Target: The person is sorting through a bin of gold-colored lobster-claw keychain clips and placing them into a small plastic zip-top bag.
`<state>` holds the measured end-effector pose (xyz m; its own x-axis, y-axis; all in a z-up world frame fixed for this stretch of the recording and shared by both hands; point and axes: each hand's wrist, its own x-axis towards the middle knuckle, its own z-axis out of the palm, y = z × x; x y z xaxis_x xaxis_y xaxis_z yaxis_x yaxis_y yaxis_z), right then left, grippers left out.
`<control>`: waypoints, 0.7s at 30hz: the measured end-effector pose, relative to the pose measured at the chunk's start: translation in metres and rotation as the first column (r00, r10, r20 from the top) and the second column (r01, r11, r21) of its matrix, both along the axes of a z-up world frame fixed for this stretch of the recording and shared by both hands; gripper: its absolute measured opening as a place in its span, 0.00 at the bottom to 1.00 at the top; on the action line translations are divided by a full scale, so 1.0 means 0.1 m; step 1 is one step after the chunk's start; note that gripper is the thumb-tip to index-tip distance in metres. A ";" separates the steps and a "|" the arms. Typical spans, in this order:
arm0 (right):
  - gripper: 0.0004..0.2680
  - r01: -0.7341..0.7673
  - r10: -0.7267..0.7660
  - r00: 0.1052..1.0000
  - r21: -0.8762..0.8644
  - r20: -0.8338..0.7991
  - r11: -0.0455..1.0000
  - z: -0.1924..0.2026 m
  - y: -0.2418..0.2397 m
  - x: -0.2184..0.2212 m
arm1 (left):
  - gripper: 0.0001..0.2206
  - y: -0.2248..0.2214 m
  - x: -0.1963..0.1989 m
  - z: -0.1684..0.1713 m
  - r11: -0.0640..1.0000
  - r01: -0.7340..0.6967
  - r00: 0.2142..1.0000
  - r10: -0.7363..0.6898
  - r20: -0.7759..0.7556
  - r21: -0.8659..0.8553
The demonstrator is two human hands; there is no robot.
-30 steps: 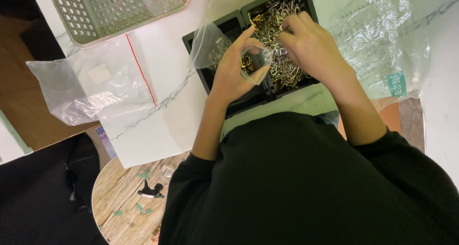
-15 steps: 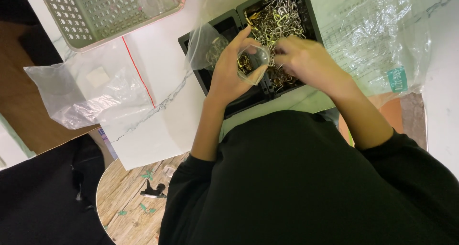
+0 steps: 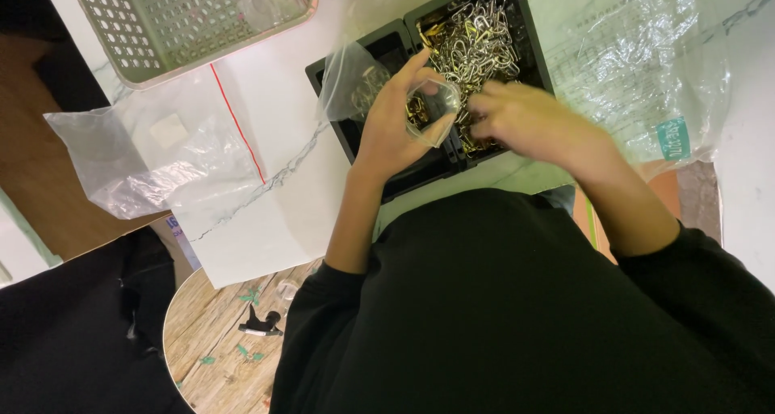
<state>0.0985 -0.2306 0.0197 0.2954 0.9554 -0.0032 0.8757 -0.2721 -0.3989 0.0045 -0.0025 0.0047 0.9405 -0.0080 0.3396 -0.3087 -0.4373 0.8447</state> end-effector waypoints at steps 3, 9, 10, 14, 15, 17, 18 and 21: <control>0.07 -0.032 0.033 0.999 -0.025 0.033 0.999 -0.07 -0.04 -0.04 | 0.38 -0.01 0.00 0.01 1.000 -0.007 1.000 0.007 -0.002 -0.001; 0.06 0.221 -0.215 0.975 0.126 -0.062 0.967 0.12 -0.07 0.11 | 0.39 0.00 0.00 0.00 0.999 -0.015 1.000 0.014 0.019 0.041; 0.06 0.288 -0.287 0.957 0.190 -0.036 0.938 0.18 -0.07 0.13 | 0.39 -0.01 0.00 -0.01 0.999 -0.014 1.000 0.012 0.028 0.046; 0.05 0.393 -0.352 0.915 0.229 -0.199 0.891 0.15 -0.04 0.23 | 0.39 0.00 0.00 -0.01 0.999 -0.009 1.000 0.009 0.024 0.032; 0.06 0.408 -0.345 0.900 0.240 -0.266 0.881 0.13 -0.04 0.25 | 0.39 0.00 0.00 0.00 0.999 -0.011 1.000 0.010 0.025 0.038; 0.07 0.421 -0.332 0.884 0.251 -0.330 0.872 0.12 -0.02 0.28 | 0.39 0.00 0.00 0.01 0.999 -0.015 1.000 0.014 0.027 0.045; 0.06 0.445 -0.330 0.864 0.270 -0.381 0.854 0.14 -0.01 0.28 | 0.39 -0.01 0.00 0.01 0.999 -0.020 1.000 0.019 0.020 0.039; 0.06 0.477 -0.326 0.832 0.279 -0.449 0.833 0.24 0.02 0.26 | 0.39 0.00 -0.01 0.00 0.999 -0.017 1.000 0.017 0.012 0.027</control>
<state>0.1241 -0.2290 0.0441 0.7005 0.7014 0.1313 0.4857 -0.3339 -0.8079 0.0040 -0.0027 0.0046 0.9367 -0.0012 0.3503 -0.3105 -0.4654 0.8288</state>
